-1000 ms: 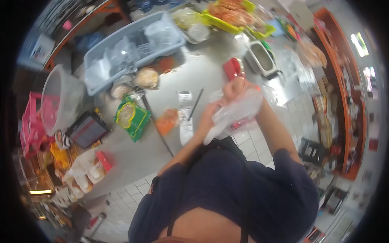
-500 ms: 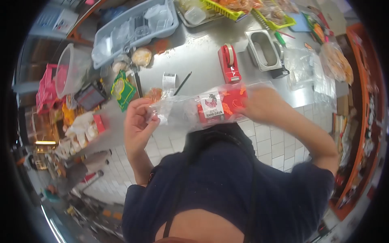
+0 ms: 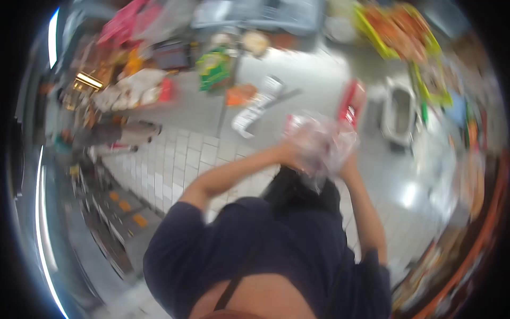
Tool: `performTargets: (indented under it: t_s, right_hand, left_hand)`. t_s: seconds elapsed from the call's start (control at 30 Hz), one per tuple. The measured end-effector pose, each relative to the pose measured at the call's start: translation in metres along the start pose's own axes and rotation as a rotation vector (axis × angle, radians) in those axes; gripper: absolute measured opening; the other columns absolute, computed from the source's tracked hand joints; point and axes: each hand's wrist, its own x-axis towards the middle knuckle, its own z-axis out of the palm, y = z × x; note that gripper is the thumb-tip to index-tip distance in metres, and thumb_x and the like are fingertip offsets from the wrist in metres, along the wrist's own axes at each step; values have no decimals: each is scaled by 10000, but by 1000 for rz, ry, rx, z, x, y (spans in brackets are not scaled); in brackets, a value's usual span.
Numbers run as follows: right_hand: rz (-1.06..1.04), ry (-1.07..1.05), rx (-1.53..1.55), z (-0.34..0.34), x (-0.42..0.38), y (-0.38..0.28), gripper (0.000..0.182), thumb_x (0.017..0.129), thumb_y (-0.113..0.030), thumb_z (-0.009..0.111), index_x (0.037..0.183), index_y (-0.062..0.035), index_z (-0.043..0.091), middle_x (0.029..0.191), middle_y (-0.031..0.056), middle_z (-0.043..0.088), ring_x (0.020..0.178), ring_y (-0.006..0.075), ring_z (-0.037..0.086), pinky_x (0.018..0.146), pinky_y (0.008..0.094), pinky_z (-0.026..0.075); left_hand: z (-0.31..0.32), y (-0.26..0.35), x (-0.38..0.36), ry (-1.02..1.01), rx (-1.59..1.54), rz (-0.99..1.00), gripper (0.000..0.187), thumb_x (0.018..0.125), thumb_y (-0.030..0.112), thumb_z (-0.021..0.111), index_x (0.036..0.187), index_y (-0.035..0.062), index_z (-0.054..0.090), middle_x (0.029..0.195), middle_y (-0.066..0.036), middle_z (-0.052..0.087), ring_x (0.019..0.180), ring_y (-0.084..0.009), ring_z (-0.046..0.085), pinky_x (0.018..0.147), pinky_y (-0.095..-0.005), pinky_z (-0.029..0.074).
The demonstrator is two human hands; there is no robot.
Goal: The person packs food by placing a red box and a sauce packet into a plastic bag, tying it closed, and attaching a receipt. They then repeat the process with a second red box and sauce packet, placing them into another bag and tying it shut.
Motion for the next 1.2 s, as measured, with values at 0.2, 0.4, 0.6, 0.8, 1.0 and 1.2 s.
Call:
performTargets:
  t_s: [0.2,0.4,0.6,0.8,1.0,1.2]
  right_hand:
    - [-56,-87,533,-49,19,-32,889,578,-210,802,1276,20,302,1235,144,422,1119,239,442,951,364,351]
    - [-52,210,899,-34,62,-2,992,521,-321,829,1274,57,307,1239,156,406,1115,250,434,944,387,351]
    - [-167,-240,128,-55,55,37,678,565,-343,783,1069,3,491,987,105,515,917,224,480,806,366,384]
    - [-283,-417,68,7,57,-20,523,667,-370,703,999,-12,517,937,107,516,869,225,486,768,364,391]
    - [33,-361,352,-19,24,-31,490,717,-364,663,1019,-7,517,988,130,514,909,240,493,804,369,389]
    - [-1233,-514,1049,-133,101,-142,330,844,-426,540,914,-105,511,542,-37,503,461,89,471,599,230,361]
  left_hand:
    - [-18,23,21,399,-819,-710,348,717,174,622,1030,32,567,963,-143,606,904,-255,576,808,-346,432]
    - [-46,14,27,621,-691,-519,281,696,123,612,963,38,583,883,-131,597,841,-271,570,753,-342,435]
    - [-40,10,18,434,-453,-327,282,678,120,613,957,86,597,938,-98,568,898,-269,540,788,-367,403]
    - [-29,27,55,558,350,7,244,633,209,612,875,241,614,961,1,522,877,-224,471,724,-424,368]
    - [-81,23,65,296,-63,-238,568,647,298,680,1161,123,514,1172,-93,487,1042,-286,459,857,-396,395]
    - [-54,47,-9,745,-1681,-854,490,735,327,604,1148,105,459,1039,-81,495,920,-248,496,750,-349,441]
